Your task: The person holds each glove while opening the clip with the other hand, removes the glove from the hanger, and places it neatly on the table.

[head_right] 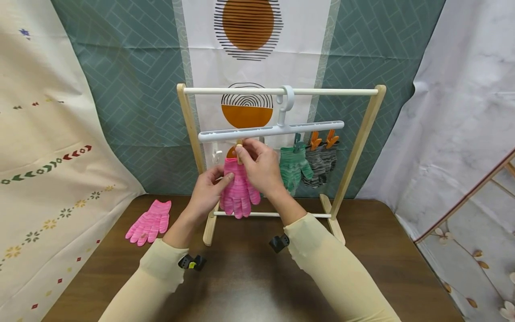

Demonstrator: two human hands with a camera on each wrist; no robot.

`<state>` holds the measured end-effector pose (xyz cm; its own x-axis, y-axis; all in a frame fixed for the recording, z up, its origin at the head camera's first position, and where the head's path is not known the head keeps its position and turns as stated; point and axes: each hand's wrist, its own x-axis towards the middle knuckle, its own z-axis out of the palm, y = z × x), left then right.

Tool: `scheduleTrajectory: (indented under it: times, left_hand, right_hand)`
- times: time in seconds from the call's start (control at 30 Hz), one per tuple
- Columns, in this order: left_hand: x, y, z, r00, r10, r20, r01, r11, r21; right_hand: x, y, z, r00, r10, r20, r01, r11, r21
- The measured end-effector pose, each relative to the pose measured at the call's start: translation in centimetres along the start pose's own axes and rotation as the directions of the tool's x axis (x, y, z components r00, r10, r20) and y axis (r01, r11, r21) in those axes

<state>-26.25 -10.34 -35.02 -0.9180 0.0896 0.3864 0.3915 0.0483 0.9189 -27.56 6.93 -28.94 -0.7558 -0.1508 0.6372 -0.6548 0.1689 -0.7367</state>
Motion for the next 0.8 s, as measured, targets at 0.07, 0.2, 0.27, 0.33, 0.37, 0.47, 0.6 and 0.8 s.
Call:
scheduleTrajectory:
  times: [0.07, 0.2, 0.27, 0.33, 0.37, 0.47, 0.6, 0.8]
  left_hand:
    - [-0.07, -0.03, -0.03, 1.0, -0.002, 0.001, 0.002, 1.0, 0.001]
    - [-0.15, -0.16, -0.13, 1.0, -0.008, 0.003, 0.008, 1.0, 0.007]
    - [-0.17, -0.19, -0.16, 1.0, -0.009, 0.004, 0.009, 1.0, 0.011]
    - [-0.2, -0.16, -0.17, 1.0, -0.009, 0.005, 0.009, 1.0, 0.016]
    - [-0.2, -0.16, -0.17, 1.0, -0.007, 0.005, 0.007, 1.0, 0.02]
    - [-0.21, -0.18, -0.17, 1.0, 0.002, 0.004, -0.002, 1.0, 0.023]
    - [-0.26, -0.41, -0.26, 1.0, 0.018, 0.003, -0.018, 0.999, 0.034]
    - [-0.76, -0.83, -0.63, 1.0, -0.02, 0.006, 0.02, 0.999, 0.025]
  right_hand:
    - [0.0, 0.05, 0.03, 1.0, -0.003, -0.006, 0.003, 1.0, -0.001]
    - [0.0, 0.13, 0.1, 1.0, -0.001, -0.011, 0.001, 1.0, -0.007]
    - [0.01, 0.13, 0.11, 1.0, -0.004, -0.011, 0.004, 1.0, -0.008]
    - [0.03, 0.13, 0.11, 1.0, -0.008, -0.014, 0.008, 1.0, -0.013]
    - [0.04, 0.13, 0.1, 1.0, -0.012, -0.016, 0.011, 1.0, -0.016]
    - [0.06, 0.14, 0.06, 1.0, -0.018, -0.022, 0.018, 1.0, -0.021]
    - [0.07, 0.24, 0.04, 0.999, -0.021, -0.028, 0.021, 0.999, -0.031]
    - [0.0, 0.41, 0.03, 0.999, -0.022, -0.033, 0.02, 0.999, -0.042]
